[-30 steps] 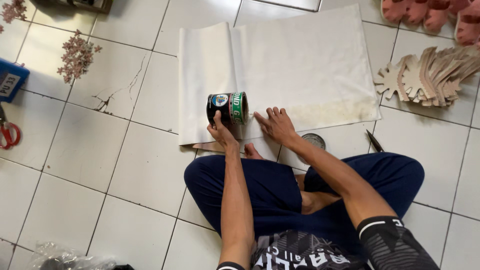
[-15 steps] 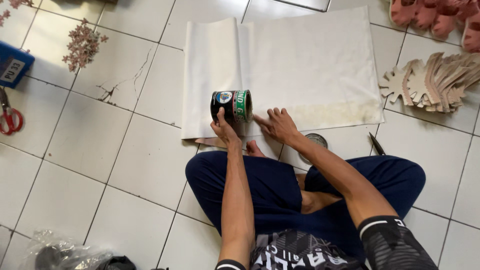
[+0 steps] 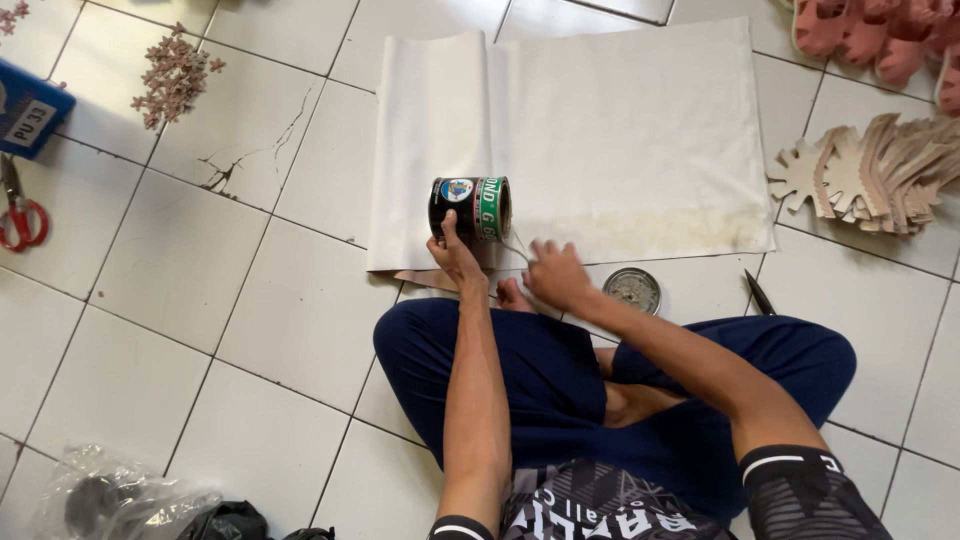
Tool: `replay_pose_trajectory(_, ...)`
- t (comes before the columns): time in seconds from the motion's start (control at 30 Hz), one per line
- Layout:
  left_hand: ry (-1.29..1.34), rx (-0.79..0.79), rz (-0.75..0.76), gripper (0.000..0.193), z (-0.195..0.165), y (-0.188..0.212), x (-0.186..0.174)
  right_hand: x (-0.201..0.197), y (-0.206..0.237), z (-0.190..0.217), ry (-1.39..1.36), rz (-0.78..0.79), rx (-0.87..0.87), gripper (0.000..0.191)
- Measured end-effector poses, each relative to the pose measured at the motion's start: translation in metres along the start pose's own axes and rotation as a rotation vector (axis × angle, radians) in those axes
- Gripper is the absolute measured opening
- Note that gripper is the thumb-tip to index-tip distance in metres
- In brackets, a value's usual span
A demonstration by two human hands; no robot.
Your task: The person sits on the floor and applies glue from a can onto a white sheet of material using their finger. They open the can, spread the glue across the surface, and then close the can.
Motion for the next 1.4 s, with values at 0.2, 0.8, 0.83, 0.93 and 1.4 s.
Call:
replay_pose_trajectory(0.2, -0.054, -0.003, 0.009, 0.064, -0.002, 0.001, 0.003, -0.051, -0.022, -0.033, -0.525, -0.126, 0.077, 0.061)
replay_pose_trajectory(0.8, -0.173, 0.058, 0.024, 0.06, -0.001, 0.006, -0.003, -0.02, 0.004, -0.028, -0.509, -0.125, 0.138, 0.041)
replay_pose_trajectory(0.83, -0.181, 0.069, 0.029, 0.06, -0.002, 0.005, -0.002, -0.026, 0.002, -0.031, -0.598, -0.166, 0.15, 0.053)
replay_pose_trajectory(0.93, -0.212, 0.095, 0.036, 0.06, -0.005, 0.006, -0.003, -0.031, -0.005, -0.02, -0.56, -0.138, 0.122, 0.077)
replay_pose_trajectory(1.4, -0.286, 0.272, 0.103, 0.057, -0.026, 0.014, 0.005, -0.035, 0.01, -0.002, -0.256, -0.368, 0.059, 0.046)
Point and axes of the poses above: each hand's wrist, its own y-axis away from the middle knuckle, its own x-axis out of the palm, z = x × y, the point moved 8 cm from there along -y, towards the middle knuckle, and after that the axes turned 14 degrees about x, right-handed, at the moved point
